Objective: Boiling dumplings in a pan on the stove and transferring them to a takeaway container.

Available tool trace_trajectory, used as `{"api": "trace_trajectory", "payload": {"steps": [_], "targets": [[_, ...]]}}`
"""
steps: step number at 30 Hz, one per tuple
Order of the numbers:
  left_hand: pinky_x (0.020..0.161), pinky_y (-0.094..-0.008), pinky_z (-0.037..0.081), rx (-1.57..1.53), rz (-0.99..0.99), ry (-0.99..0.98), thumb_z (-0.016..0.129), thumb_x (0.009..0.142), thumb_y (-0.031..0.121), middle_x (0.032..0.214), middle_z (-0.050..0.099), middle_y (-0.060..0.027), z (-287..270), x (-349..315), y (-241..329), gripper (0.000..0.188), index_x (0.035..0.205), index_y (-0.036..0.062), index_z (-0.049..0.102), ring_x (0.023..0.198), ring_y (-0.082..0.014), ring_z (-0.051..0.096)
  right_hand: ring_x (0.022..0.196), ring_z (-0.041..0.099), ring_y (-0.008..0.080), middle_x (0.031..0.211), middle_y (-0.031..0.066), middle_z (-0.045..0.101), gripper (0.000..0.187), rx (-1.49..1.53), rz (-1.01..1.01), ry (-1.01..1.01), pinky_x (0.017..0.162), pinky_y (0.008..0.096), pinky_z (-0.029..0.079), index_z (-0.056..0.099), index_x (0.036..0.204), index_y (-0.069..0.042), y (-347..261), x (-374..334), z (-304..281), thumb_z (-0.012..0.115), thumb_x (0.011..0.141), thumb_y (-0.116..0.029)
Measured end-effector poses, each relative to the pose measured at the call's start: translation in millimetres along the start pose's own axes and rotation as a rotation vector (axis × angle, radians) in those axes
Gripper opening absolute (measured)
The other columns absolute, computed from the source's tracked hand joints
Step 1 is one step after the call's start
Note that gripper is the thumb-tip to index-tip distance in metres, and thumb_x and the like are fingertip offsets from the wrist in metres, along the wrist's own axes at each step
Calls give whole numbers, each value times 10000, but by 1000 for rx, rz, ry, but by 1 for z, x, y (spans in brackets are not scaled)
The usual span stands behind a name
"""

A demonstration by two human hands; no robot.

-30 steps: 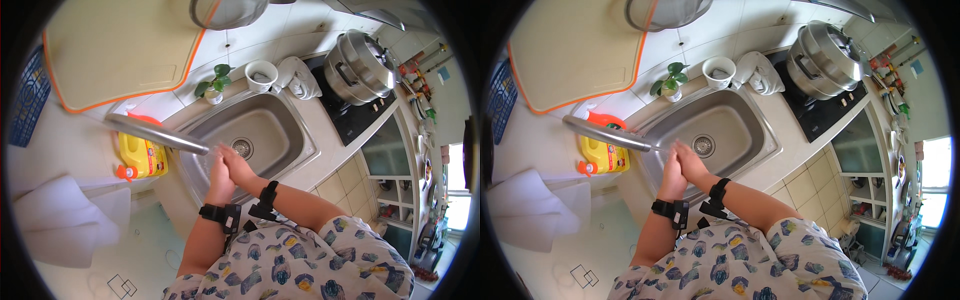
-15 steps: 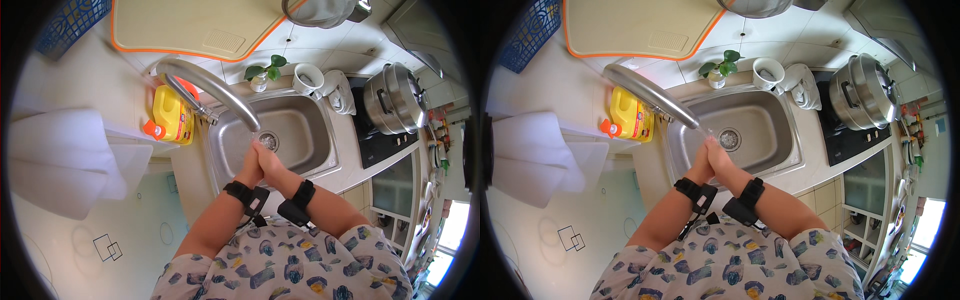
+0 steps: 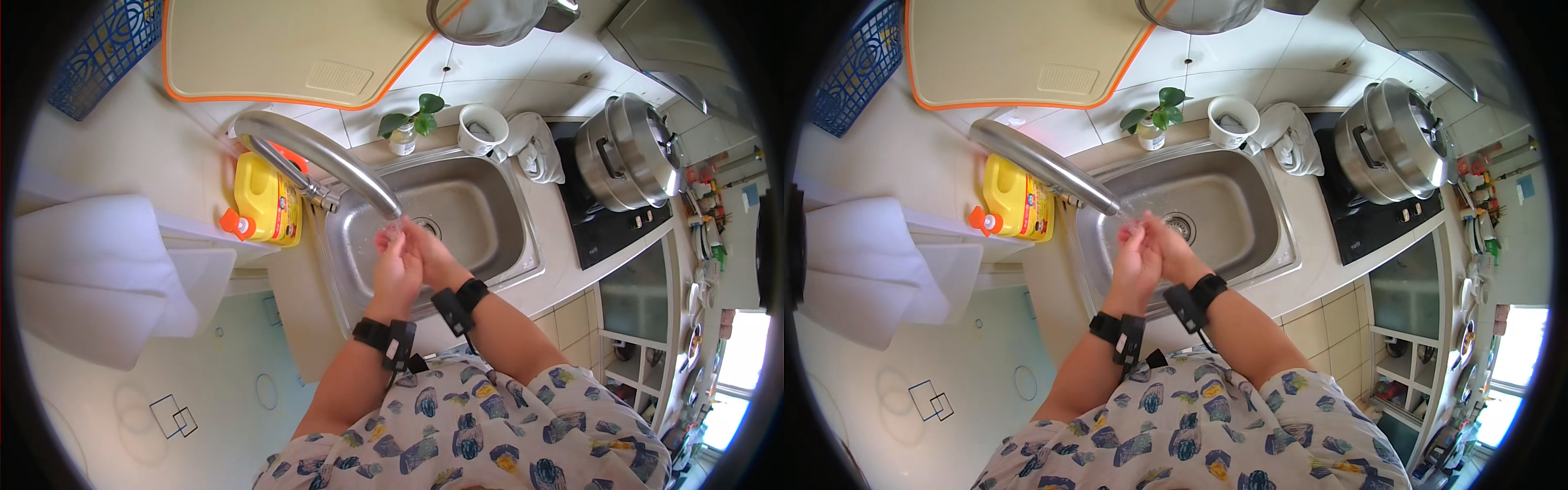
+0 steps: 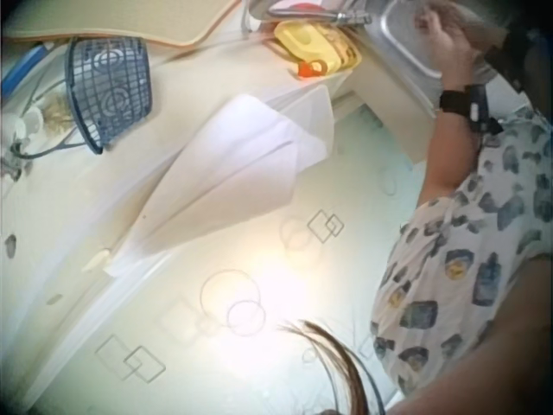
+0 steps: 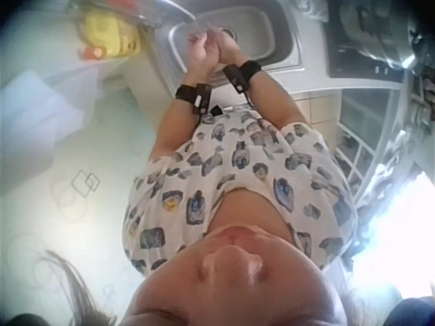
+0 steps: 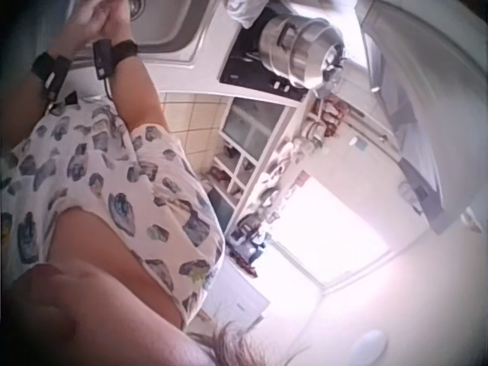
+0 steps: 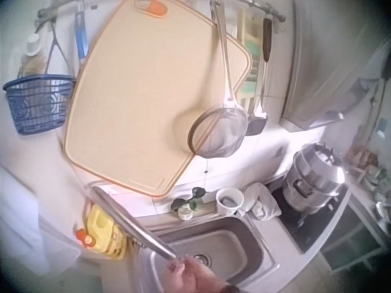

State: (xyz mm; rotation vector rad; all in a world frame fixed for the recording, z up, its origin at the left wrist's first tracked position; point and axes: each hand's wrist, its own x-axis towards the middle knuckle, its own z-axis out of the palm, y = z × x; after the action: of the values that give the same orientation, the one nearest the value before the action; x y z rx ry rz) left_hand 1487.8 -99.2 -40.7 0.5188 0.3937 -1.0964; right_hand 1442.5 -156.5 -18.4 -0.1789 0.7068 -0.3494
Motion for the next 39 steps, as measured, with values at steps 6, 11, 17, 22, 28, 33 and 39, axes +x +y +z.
{"api": "trace_trajectory", "payload": {"steps": [6, 11, 17, 22, 28, 33, 39], "targets": [[1029, -294, 410, 939, 305, 8, 402, 1008, 106, 1322, 534, -160, 4, -27, -4, 337, 1291, -40, 511, 1225, -255, 519, 598, 519, 203, 639, 51, 501, 296, 56, -4, 70, 683, 360, 529, 460, 792, -93, -6, 16, -6, 444, 1010, -291], [937, -332, 454, 1616, 849, -218, 459, 996, 162, 1215, 604, -173, -16, -33, 17, 326, 1248, -29, 541, 1126, -307, 575, 621, 531, 223, 665, 67, 509, 283, -131, -3, 194, 674, 358, 521, 455, 781, -72, 5, 21, 0, 433, 1010, -237], [881, -359, 487, 1563, 520, -195, 459, 998, 224, 1030, 671, -176, -23, -20, 41, 317, 1078, -12, 655, 975, -282, 647, 732, 580, 232, 756, 92, 552, 200, 9, -27, 361, 729, 355, 525, 543, 934, -31, 15, 39, -21, 442, 1002, -189], [556, -226, 465, 1589, 185, 18, 505, 998, 296, 791, 679, -67, -21, -18, 56, 369, 858, 3, 679, 647, -99, 625, 823, 582, 224, 914, 81, 590, 232, -9, -192, 279, 815, 360, 511, 555, 1076, -20, 2, 22, -12, 450, 1009, -216], [793, -278, 495, 1057, 97, -106, 513, 988, 324, 969, 640, -88, -36, 23, 24, 331, 1053, 13, 607, 859, -168, 613, 946, 571, 223, 1113, 99, 569, 290, 74, -194, 149, 887, 359, 498, 522, 1201, -9, 10, 17, -5, 420, 1023, -214], [794, -325, 493, 535, -149, -71, 478, 991, 403, 1071, 593, -92, 13, 7, 19, 403, 1151, 38, 541, 954, -177, 582, 1187, 516, 239, 1275, 127, 528, 329, 310, -279, 16, 1037, 317, 432, 453, 1309, 16, 31, 7, -16, 388, 1001, -79], [672, -325, 466, 230, -348, -209, 551, 959, 250, 602, 476, 47, 7, 28, 38, 280, 707, 152, 474, 579, -131, 507, 1170, 539, 151, 1271, 66, 542, 322, -44, -345, 103, 984, 235, 450, 467, 1300, -7, 50, -21, -6, 447, 980, -35]]}}
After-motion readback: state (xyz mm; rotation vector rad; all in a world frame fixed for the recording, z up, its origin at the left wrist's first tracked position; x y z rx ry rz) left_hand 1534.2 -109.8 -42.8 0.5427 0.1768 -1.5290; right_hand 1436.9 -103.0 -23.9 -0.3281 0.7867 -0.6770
